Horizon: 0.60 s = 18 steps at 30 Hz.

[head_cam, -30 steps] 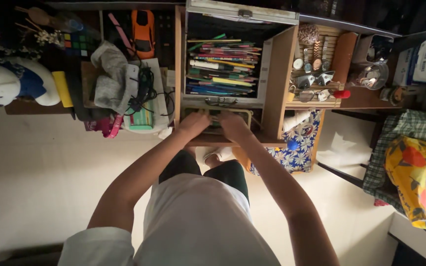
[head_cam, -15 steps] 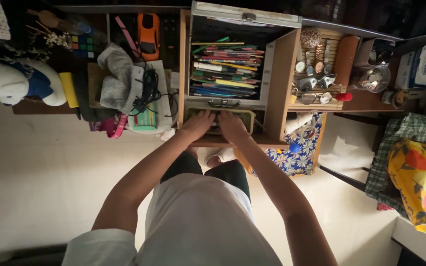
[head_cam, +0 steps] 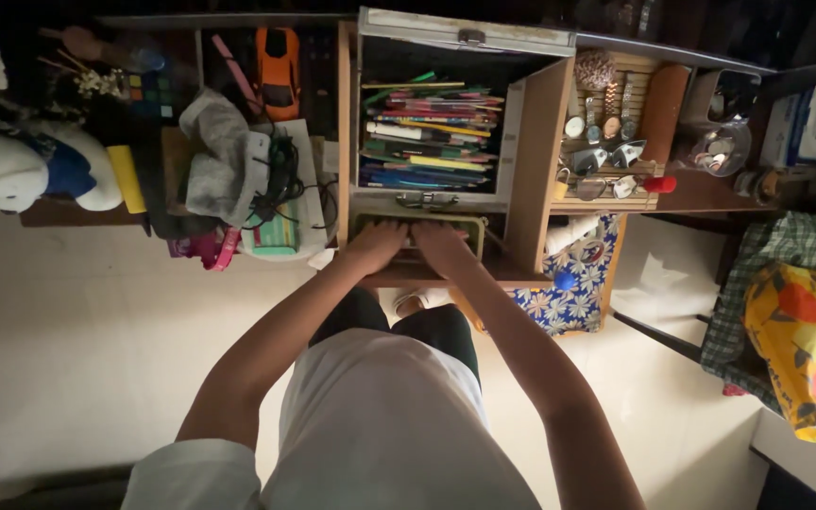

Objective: The recorder organizes colored pencils and other small items into a plastic tray inside a drawer.

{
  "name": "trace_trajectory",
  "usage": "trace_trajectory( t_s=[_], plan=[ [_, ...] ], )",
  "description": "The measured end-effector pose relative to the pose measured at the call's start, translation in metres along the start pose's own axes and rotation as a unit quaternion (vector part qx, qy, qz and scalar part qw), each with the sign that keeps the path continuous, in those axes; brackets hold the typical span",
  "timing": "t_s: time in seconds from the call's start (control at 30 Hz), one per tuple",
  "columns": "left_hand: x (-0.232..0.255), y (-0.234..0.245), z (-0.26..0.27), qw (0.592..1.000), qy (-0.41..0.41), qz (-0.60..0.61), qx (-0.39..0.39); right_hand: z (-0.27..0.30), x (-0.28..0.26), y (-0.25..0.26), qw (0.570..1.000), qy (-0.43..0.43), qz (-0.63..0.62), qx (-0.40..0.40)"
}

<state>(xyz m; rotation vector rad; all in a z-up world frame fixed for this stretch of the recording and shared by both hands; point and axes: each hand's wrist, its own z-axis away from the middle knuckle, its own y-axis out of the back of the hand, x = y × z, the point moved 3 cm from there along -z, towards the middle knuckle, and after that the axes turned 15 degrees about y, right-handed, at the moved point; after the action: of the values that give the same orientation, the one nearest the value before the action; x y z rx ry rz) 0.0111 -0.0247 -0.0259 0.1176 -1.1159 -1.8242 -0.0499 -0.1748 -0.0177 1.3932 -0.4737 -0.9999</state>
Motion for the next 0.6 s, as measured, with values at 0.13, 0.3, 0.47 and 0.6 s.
trace_trajectory(
  t_s=[0.13, 0.3, 0.47, 0.6],
  plan=[
    [0.010, 0.047, 0.013, 0.998, -0.026, 0.033, 0.051, -0.002, 0.004, 0.060, 0.996, -0.029, -0.081, -0.015],
    [0.012, 0.082, -0.013, 0.985, -0.097, 0.067, 0.129, -0.007, 0.029, 0.111, 0.995, -0.017, -0.086, 0.038],
    [0.027, 0.173, -0.059, 0.972, -0.032, -0.089, 0.214, -0.035, 0.093, 0.160, 0.996, -0.034, 0.071, 0.047],
    [0.005, 0.179, -0.125, 0.953, -0.033, -0.045, 0.299, -0.071, 0.140, 0.175, 0.992, -0.083, 0.081, 0.044]
  ],
)
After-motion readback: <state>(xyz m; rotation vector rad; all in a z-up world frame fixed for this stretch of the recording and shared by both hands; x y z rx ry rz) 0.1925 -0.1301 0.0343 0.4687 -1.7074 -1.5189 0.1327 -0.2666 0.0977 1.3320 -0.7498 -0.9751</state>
